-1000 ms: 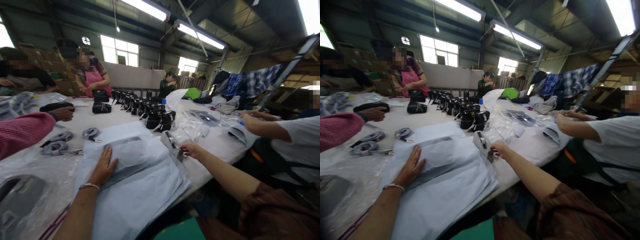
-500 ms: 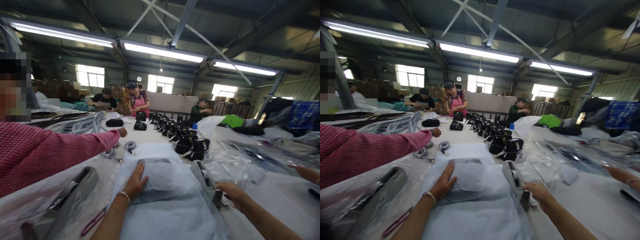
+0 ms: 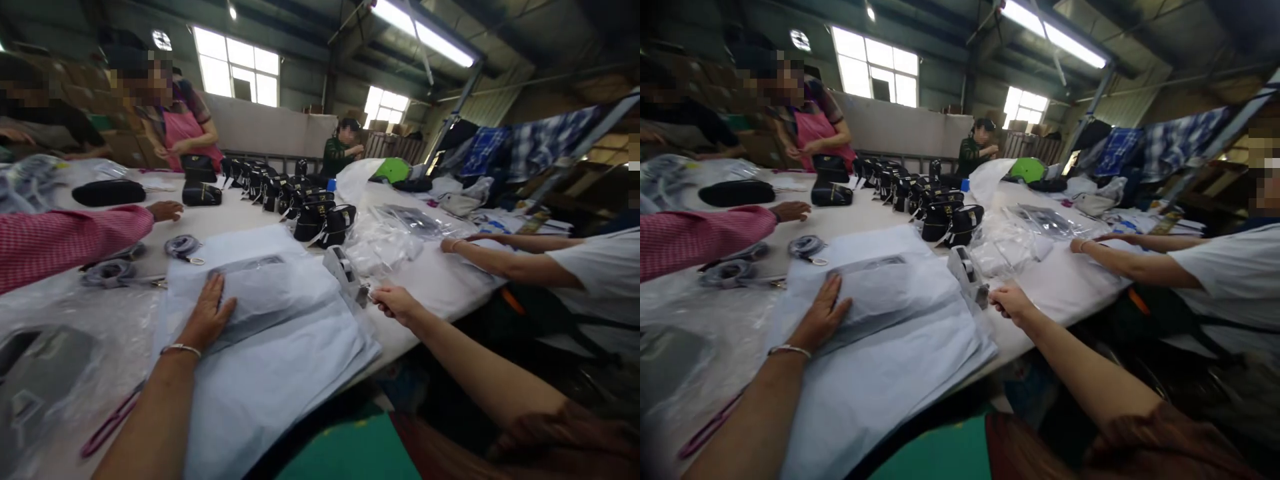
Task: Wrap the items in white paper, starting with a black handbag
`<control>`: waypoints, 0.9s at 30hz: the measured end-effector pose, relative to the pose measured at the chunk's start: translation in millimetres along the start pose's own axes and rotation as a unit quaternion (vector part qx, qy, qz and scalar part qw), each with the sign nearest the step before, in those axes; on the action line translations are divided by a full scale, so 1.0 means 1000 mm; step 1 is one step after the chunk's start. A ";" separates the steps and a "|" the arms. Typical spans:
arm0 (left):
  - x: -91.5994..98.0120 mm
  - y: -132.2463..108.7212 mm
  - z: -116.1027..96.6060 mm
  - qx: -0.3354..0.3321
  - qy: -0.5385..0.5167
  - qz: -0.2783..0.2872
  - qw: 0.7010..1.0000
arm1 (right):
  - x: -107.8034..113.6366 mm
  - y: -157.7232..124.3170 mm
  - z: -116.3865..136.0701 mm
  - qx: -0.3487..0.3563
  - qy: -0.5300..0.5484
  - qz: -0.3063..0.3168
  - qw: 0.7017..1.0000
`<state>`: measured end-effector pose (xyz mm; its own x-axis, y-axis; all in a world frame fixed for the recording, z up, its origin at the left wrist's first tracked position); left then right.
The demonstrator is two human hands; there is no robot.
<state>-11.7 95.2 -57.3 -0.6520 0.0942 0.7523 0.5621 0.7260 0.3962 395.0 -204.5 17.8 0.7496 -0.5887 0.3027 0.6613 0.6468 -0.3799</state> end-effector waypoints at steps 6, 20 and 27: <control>0.008 -0.007 -0.005 -0.004 0.000 -0.021 1.000 | -0.009 0.007 -0.013 0.031 -0.050 -0.003 0.998; 0.015 -0.014 -0.021 0.013 -0.022 -0.004 1.000 | -0.184 -0.054 0.082 0.021 0.017 0.435 0.900; 0.015 -0.014 -0.024 0.005 -0.001 -0.008 1.000 | -0.311 -0.024 0.124 -0.041 0.016 0.519 0.853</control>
<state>-17.6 70.1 -39.1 -0.6618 0.0850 0.7448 0.5467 0.7345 0.4020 149.2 23.0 40.9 0.9282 0.2680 -0.2580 -0.3647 0.7920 -0.4897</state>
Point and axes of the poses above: each hand's wrist, its own y-axis towards the middle knuckle, its own x-axis out of the back of the hand, z = x × y, the point moved 5 cm from there along y, towards the middle knuckle, and after that the axes turned 2 degrees about -x, right-handed, at the moved point
